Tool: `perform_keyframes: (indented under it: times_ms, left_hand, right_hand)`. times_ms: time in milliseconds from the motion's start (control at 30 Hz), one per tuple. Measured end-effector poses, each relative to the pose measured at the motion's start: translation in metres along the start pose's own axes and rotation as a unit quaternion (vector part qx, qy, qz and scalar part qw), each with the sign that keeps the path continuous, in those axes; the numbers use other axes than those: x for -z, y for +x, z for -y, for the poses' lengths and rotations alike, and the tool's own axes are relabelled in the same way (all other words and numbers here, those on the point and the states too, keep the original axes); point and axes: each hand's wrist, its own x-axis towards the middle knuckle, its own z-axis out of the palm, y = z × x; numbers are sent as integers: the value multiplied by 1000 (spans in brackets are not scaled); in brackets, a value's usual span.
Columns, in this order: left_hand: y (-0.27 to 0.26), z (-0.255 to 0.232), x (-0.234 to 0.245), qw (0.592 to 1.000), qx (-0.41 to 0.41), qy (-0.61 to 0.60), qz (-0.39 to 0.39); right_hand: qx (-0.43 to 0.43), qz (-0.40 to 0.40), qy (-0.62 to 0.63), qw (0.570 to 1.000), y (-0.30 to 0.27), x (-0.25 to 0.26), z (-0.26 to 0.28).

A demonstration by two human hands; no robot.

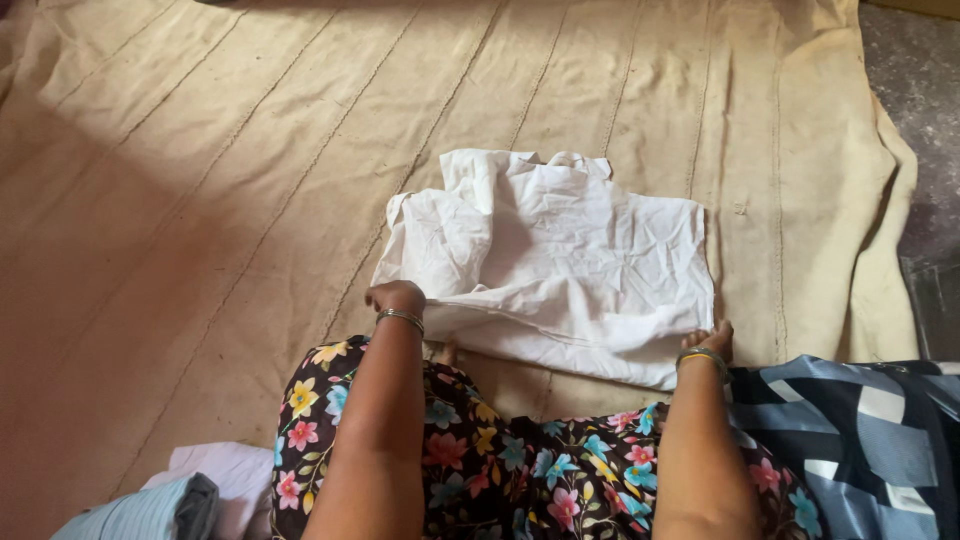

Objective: The person folds a white shirt on a floor mat and then places it into a bag.

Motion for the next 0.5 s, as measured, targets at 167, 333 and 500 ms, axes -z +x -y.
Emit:
perform_keyframes:
  times_ms: [167,333,500]
  left_hand:
    - [-39,-36,6,983,-80,129,-102]
    - [-8,-59,-39,969,-200,108,-99]
    - [14,-49,-24,961,-212,-22,-175]
  right_hand:
    - [52,-57,-133,988,5,-9,-17]
    - [81,5,-621,780,33,-11,-29]
    - [188,71,-458,866,34,-22,-15]
